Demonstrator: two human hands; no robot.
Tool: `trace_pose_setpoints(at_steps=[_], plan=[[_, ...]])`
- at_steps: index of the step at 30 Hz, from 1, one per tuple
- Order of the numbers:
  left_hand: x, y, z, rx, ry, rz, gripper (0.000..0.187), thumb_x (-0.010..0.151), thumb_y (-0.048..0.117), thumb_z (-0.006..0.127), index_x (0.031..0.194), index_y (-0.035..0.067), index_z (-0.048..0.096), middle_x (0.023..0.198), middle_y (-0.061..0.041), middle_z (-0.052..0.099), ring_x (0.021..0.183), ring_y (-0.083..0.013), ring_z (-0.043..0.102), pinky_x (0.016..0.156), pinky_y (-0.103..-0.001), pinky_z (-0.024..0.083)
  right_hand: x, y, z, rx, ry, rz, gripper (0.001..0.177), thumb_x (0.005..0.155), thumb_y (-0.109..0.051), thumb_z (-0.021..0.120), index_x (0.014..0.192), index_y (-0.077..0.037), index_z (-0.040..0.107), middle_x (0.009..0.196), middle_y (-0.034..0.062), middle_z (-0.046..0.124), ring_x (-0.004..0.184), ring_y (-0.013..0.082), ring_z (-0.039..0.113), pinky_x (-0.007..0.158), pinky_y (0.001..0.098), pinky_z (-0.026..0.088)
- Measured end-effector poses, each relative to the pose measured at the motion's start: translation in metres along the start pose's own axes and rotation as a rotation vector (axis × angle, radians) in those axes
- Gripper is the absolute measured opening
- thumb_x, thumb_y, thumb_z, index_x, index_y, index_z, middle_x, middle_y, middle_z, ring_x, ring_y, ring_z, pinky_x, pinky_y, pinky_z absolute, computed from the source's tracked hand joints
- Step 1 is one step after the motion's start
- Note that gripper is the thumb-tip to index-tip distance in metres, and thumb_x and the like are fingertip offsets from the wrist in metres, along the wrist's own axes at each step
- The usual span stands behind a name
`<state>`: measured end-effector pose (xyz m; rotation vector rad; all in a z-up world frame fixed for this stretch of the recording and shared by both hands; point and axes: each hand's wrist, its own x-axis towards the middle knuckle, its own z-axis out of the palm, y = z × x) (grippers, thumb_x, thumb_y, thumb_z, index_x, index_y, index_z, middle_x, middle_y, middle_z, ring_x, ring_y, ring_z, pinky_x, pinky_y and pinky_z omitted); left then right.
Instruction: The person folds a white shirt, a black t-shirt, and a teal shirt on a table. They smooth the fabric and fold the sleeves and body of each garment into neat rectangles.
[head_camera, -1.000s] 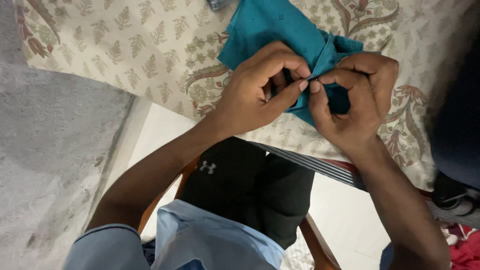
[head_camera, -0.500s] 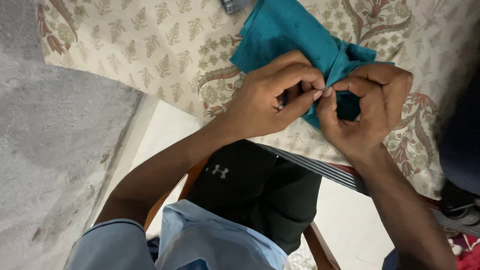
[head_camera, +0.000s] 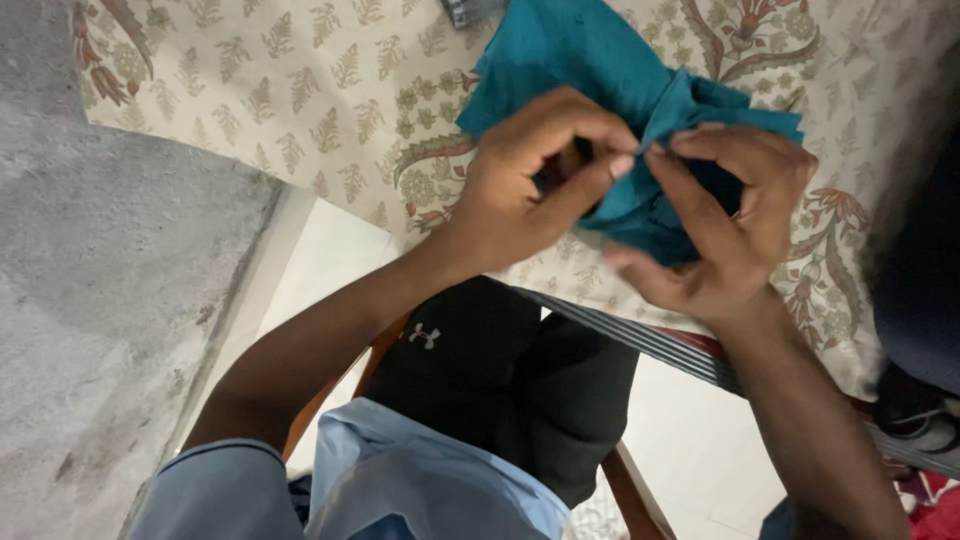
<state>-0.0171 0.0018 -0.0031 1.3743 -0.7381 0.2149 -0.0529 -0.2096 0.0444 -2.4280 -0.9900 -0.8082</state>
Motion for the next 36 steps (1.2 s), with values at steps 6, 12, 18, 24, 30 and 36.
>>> trace_pose_setpoints(at_steps=[6, 12, 18, 24, 30, 36], plan=[[-0.003, 0.006, -0.002, 0.132, 0.213, 0.05, 0.012, 0.11, 0.003, 0.071, 0.121, 0.007, 0.068, 0.107, -0.003, 0.068, 0.062, -0.0018, 0.054, 0.052, -0.018, 0.04, 0.002, 0.015, -0.01, -0.116, -0.12, -0.033, 0.089, 0.094, -0.061, 0.082, 0.143, 0.009, 0.055, 0.143, 0.0282, 0.05, 0.132, 0.0434, 0.052, 0.107, 0.0562, 0.036], [-0.001, 0.005, 0.001, 0.185, 0.168, 0.05, 0.014, 0.105, 0.0, 0.073, 0.117, 0.006, 0.067, 0.109, -0.005, 0.068, 0.055, 0.0014, 0.052, 0.046, -0.018, 0.036, -0.019, 0.034, -0.019, -0.271, -0.133, 0.2, 0.061, 0.102, -0.034, 0.084, 0.15, -0.001, 0.064, 0.152, 0.0188, 0.053, 0.136, 0.0329, 0.056, 0.112, 0.0361, 0.048], [-0.002, 0.003, 0.002, 0.232, 0.139, 0.009, 0.018, 0.107, 0.0, 0.071, 0.124, 0.006, 0.065, 0.112, -0.002, 0.066, 0.06, -0.0008, 0.055, 0.05, -0.019, 0.041, 0.015, 0.014, -0.016, -0.091, -0.177, -0.006, 0.08, 0.073, -0.047, 0.094, 0.127, 0.006, 0.067, 0.131, 0.0195, 0.063, 0.12, 0.0351, 0.061, 0.103, 0.0472, 0.049], [-0.003, 0.005, 0.003, 0.221, 0.199, 0.043, 0.016, 0.107, 0.001, 0.07, 0.122, 0.006, 0.066, 0.11, -0.004, 0.066, 0.06, -0.0021, 0.057, 0.05, -0.019, 0.041, 0.023, 0.001, -0.018, -0.171, -0.241, 0.099, 0.055, 0.084, -0.02, 0.08, 0.132, 0.005, 0.066, 0.13, 0.0225, 0.069, 0.123, 0.035, 0.065, 0.104, 0.048, 0.052], [0.0, 0.015, 0.003, 0.206, 0.214, 0.106, 0.013, 0.104, 0.004, 0.07, 0.117, 0.004, 0.067, 0.11, -0.007, 0.068, 0.062, -0.0036, 0.059, 0.049, -0.02, 0.042, -0.007, 0.028, -0.013, 0.054, -0.045, 0.484, 0.029, 0.116, -0.019, 0.063, 0.135, 0.002, 0.068, 0.104, 0.0185, 0.071, 0.094, 0.0269, 0.071, 0.086, 0.0365, 0.056], [0.0, 0.018, 0.004, 0.254, 0.14, 0.098, 0.012, 0.103, 0.008, 0.071, 0.114, 0.005, 0.068, 0.11, -0.007, 0.07, 0.067, -0.0065, 0.064, 0.055, -0.022, 0.051, -0.007, 0.065, -0.011, 0.307, 0.17, 0.643, 0.036, 0.123, -0.027, 0.059, 0.106, 0.004, 0.066, 0.085, 0.0015, 0.062, 0.077, 0.0082, 0.052, 0.07, 0.0242, 0.043]])
